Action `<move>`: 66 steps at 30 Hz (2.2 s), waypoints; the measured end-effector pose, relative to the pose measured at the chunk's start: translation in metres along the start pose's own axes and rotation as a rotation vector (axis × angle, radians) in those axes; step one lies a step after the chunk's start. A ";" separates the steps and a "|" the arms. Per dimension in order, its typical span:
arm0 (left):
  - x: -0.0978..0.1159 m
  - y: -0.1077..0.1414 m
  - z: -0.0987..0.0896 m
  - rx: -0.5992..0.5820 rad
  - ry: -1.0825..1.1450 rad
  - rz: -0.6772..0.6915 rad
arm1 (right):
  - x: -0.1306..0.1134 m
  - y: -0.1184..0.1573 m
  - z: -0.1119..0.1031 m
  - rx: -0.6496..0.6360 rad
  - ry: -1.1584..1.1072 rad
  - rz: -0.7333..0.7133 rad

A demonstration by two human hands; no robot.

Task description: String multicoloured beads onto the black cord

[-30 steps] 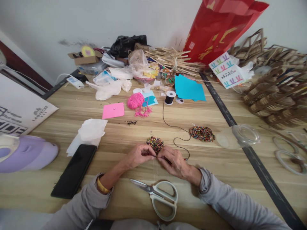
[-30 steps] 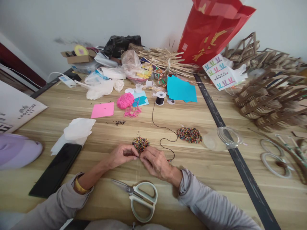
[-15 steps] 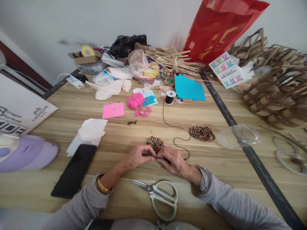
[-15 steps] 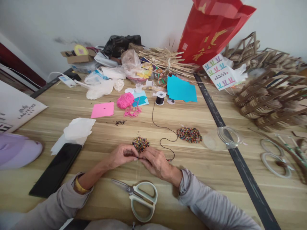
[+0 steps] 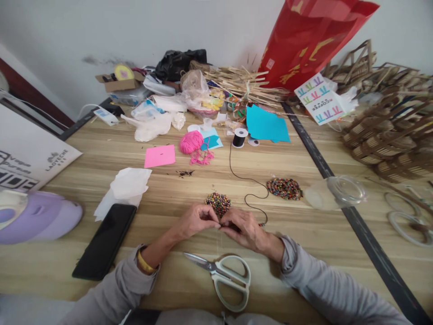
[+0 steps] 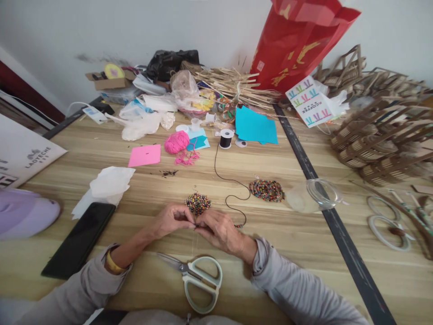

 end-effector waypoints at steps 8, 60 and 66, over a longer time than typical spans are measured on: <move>0.005 0.000 0.001 -0.004 -0.056 0.044 | -0.001 0.002 0.001 -0.001 0.000 -0.020; 0.032 0.014 0.014 -0.250 0.103 0.205 | 0.028 -0.003 -0.010 -0.176 -0.369 0.330; 0.034 0.018 0.019 -0.333 0.322 0.147 | 0.004 0.002 -0.004 -0.518 0.241 0.078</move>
Point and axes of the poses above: each hand's wrist, its own y-axis away from the middle knuckle, its own z-axis out of the palm, x = y × z, the point moved 10 cm from there along -y, towards the middle knuckle, and after that the axes turned 5 degrees about y, right-handed, at the moved point
